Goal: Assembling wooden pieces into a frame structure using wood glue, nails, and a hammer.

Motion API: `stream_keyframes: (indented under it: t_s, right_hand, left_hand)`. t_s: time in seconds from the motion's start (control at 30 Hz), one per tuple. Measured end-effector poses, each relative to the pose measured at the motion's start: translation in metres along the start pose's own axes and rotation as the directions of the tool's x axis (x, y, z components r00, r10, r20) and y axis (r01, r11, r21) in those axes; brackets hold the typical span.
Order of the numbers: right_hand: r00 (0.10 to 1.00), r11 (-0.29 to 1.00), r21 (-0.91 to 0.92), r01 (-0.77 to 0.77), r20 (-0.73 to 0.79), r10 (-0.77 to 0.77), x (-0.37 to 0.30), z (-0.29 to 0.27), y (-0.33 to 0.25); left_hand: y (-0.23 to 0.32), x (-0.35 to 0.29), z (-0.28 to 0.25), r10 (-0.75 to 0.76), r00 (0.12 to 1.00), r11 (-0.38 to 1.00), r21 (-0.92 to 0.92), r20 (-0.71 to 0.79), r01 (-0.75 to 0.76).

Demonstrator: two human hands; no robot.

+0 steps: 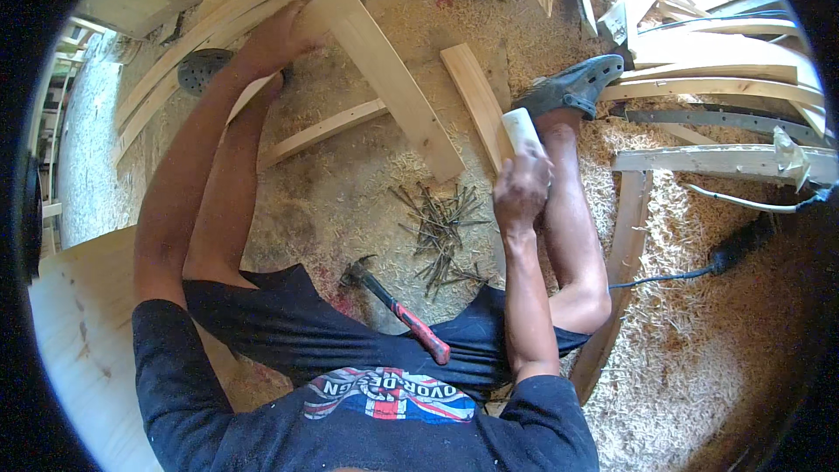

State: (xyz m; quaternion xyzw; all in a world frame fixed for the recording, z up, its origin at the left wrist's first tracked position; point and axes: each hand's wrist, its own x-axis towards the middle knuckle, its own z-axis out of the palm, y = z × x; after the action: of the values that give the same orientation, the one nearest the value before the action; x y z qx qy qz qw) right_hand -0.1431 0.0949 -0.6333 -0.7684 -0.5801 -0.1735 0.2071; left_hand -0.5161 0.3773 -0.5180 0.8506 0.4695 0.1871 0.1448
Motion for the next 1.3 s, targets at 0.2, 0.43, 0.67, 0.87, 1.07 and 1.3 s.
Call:
stream_keyframes:
  t_s: [0.2,0.43,0.67,0.87,1.07,1.3]
  right_hand:
    - [0.915,0.929,0.295,0.222,0.267,-0.303,0.049,0.056,-0.033]
    - [0.848,0.971,0.045,0.234,0.479,-0.226,0.104,0.088,-0.029]
    - [0.940,0.381,0.909,-0.169,0.265,-0.215,0.128,-0.001,-0.030]
    - [0.913,0.364,0.902,-0.233,0.332,-0.237,0.100,-0.085,-0.085]
    - [0.835,0.430,0.890,-0.155,0.351,-0.425,0.019,-0.122,-0.120]
    - [0.889,0.990,0.114,0.077,0.442,-0.120,0.040,-0.028,-0.007]
  left_hand:
    - [-0.055,-0.022,0.031,0.039,0.999,0.992,0.118,0.008,-0.040]
    - [-0.031,-0.091,0.005,0.049,0.997,0.997,0.063,0.062,-0.053]
    - [0.037,-0.146,-0.029,-0.194,0.965,0.933,-0.271,0.176,0.237]
    - [0.156,-0.131,0.005,-0.201,0.979,0.537,-0.840,-0.035,0.080]
    - [0.193,-0.144,0.051,-0.636,0.754,0.267,-0.963,-0.162,0.019]
    - [0.140,-0.191,0.035,-0.704,0.698,0.242,-0.969,-0.133,0.059]
